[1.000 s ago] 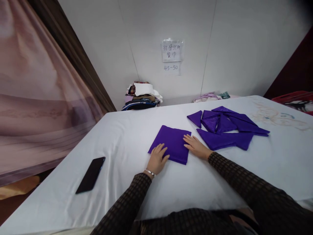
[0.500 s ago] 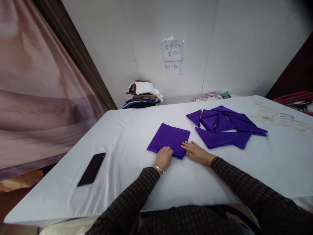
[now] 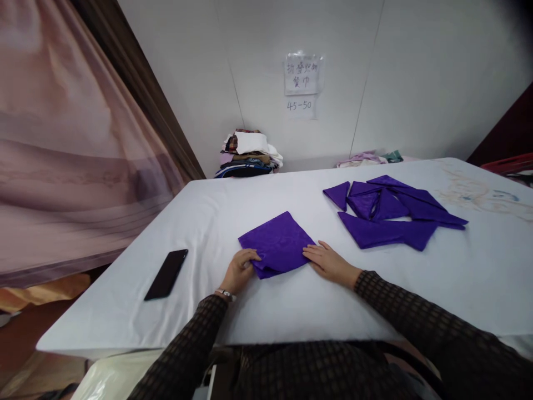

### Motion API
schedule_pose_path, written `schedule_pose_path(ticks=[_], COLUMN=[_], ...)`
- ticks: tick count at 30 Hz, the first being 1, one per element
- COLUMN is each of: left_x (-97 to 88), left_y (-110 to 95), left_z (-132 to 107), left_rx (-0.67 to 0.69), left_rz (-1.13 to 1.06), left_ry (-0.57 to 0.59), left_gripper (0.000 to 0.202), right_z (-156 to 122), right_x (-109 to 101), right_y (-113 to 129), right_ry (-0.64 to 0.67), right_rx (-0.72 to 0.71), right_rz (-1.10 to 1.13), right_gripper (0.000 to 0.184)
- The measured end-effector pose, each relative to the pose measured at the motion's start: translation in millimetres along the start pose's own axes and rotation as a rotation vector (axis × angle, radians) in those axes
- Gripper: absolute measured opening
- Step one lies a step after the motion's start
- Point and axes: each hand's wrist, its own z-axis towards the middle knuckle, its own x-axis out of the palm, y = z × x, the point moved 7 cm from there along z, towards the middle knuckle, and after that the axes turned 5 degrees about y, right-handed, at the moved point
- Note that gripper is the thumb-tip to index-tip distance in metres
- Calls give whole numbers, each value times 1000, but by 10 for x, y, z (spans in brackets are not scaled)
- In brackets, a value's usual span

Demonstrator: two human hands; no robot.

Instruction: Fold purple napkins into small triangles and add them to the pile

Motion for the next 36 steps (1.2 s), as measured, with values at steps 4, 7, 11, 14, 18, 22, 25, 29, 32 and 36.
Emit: schedule_pose_path(ticks=[4, 7, 11, 14, 18, 22, 25, 29, 32, 36], left_x=[-40, -2, 93, 227, 404, 363, 148, -64, 14, 181], left_y=[284, 387, 357, 252, 186, 261, 305, 192, -2, -107], left_z=[-81, -95, -64, 19, 178, 240, 158, -62, -174, -205], left_rx=[-64, -80, -58, -22, -13, -40, -87, -190, -216, -289], left_rz=[-36, 11, 118, 224, 309, 297, 237, 180, 231, 357], left_ry=[-17, 23, 87, 143, 201, 164, 42, -66, -12, 41], left_gripper=[32, 34, 38, 42, 43, 44, 41, 20, 16, 21], right_z=[99, 196, 175, -37, -399, -578, -585, -550, -533, -463], right_x=[18, -1, -85, -178, -251, -212, -172, -189, -242, -355], right_y=[-35, -65, -112, -131, -16, 240, 348, 360, 364, 340], right_ry=[-12, -18, -25, -29, -9, -1, -10, 19, 89, 97], right_rx=[-11, -18, -45, -48, -22, -30, -37, -32, -42, -14], right_rz=[-36, -41, -43, -83, -113, -51, 31, 135, 207, 240], right_gripper=[46, 43, 35, 34, 34, 38, 37, 36, 35, 36])
